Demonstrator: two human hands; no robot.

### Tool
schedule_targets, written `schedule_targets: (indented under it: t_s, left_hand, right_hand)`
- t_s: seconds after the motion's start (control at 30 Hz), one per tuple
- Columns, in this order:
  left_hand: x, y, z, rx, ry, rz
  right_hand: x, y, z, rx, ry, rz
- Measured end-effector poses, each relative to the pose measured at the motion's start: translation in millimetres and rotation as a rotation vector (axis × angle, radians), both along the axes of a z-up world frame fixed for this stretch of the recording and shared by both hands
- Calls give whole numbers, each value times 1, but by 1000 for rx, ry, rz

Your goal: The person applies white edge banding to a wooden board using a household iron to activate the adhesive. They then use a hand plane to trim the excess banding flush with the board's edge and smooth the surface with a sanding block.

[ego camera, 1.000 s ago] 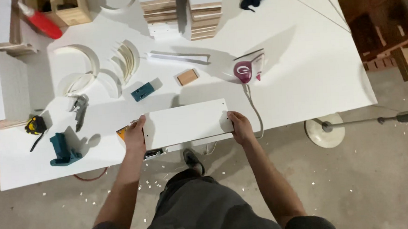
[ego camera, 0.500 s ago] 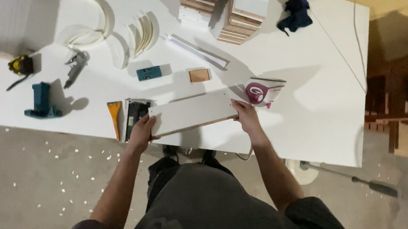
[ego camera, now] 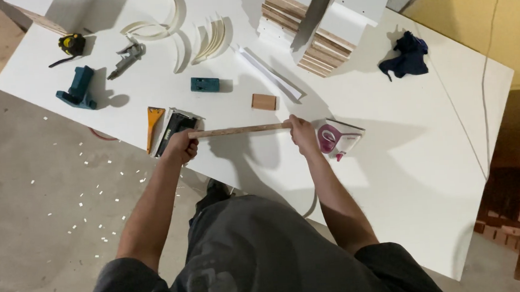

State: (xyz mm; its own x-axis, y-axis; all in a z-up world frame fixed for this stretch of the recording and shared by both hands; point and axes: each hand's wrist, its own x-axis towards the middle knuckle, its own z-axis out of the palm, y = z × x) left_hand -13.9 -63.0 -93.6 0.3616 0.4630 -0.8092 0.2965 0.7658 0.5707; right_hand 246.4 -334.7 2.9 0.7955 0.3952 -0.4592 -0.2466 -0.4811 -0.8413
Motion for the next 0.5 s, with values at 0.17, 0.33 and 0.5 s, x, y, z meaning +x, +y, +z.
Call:
schedule_targets:
  t_s: [0.17,0.33,0.5]
  left_hand:
    - [12,10,-19,-12,14,80]
    - [2,7,-3,3,44,92]
    - [-12,-10,59,130,-50,-90]
  right_hand:
    - [8,13,-1,86,-35,43]
    - [3,11,-1,124,-100,107]
    - [11,-1,9,-131,-154,498]
